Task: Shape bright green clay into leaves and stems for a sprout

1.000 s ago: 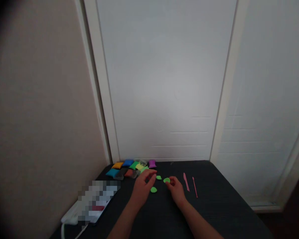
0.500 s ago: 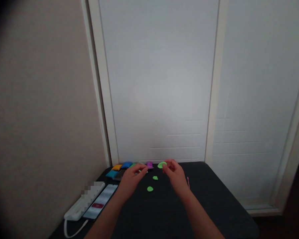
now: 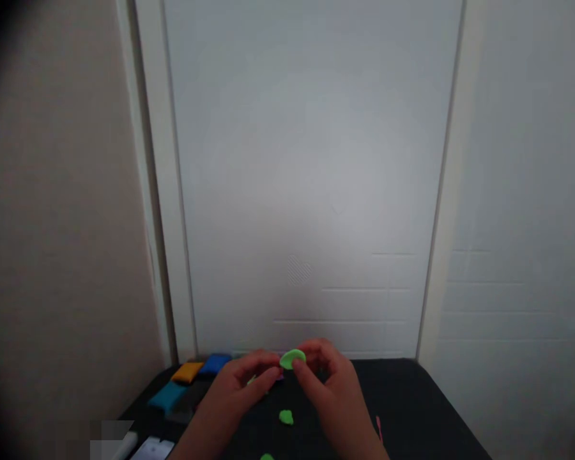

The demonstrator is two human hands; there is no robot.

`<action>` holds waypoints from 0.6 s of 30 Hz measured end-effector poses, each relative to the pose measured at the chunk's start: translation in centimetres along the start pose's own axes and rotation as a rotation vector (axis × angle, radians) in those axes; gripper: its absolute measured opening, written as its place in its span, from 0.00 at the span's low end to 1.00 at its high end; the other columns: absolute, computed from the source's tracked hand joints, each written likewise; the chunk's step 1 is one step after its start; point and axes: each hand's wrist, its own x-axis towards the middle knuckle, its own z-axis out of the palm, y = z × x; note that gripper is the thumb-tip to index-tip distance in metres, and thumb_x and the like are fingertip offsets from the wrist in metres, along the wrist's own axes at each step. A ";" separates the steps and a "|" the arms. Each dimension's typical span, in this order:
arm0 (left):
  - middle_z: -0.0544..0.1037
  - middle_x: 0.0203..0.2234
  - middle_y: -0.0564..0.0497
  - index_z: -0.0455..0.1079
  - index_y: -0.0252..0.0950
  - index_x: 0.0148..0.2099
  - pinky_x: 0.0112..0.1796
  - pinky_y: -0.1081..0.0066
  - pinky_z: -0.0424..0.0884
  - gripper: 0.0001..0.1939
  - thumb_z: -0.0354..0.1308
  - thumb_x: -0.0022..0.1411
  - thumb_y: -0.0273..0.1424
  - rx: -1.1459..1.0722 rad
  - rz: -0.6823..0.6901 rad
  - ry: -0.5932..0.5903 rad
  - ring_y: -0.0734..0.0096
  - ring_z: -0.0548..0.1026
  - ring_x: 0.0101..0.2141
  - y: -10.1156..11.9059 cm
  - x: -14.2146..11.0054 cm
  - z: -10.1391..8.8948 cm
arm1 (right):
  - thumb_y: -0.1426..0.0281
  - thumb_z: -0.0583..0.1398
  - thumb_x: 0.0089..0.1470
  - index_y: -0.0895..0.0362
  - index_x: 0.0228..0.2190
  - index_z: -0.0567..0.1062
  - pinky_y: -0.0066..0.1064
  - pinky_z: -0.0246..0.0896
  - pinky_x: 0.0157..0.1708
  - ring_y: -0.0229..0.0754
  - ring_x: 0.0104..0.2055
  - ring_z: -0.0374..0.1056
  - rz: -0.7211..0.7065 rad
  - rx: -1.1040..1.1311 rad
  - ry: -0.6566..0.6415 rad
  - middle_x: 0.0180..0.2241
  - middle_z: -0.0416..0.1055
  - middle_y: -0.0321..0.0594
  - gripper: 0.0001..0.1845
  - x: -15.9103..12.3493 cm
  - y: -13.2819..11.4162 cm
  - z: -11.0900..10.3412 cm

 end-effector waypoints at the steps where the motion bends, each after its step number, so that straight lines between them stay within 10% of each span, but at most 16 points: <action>1: 0.75 0.31 0.52 0.71 0.38 0.37 0.35 0.72 0.64 0.11 0.53 0.56 0.37 0.016 -0.004 0.020 0.69 0.70 0.33 -0.1 0.2 0.2 | 0.63 0.57 0.49 0.55 0.33 0.69 0.28 0.59 0.33 0.37 0.32 0.66 0.003 -0.014 -0.010 0.28 0.70 0.35 0.10 0.2 0.3 0.3; 11: 0.74 0.30 0.55 0.70 0.40 0.33 0.36 0.74 0.66 0.04 0.54 0.56 0.30 0.282 0.072 0.224 0.72 0.71 0.33 -2.9 1.3 0.3 | 0.69 0.57 0.50 0.51 0.35 0.69 0.22 0.60 0.34 0.35 0.36 0.68 -0.034 -0.296 -0.119 0.32 0.72 0.32 0.07 1.2 2.1 0.2; 18: 0.73 0.32 0.51 0.69 0.40 0.38 0.36 0.69 0.69 0.08 0.56 0.53 0.27 0.543 0.446 0.413 0.69 0.71 0.35 -2.9 0.1 0.2 | 0.75 0.57 0.47 0.54 0.35 0.68 0.25 0.64 0.28 0.36 0.30 0.69 -0.418 -0.460 -0.073 0.28 0.72 0.36 0.10 0.6 1.8 0.3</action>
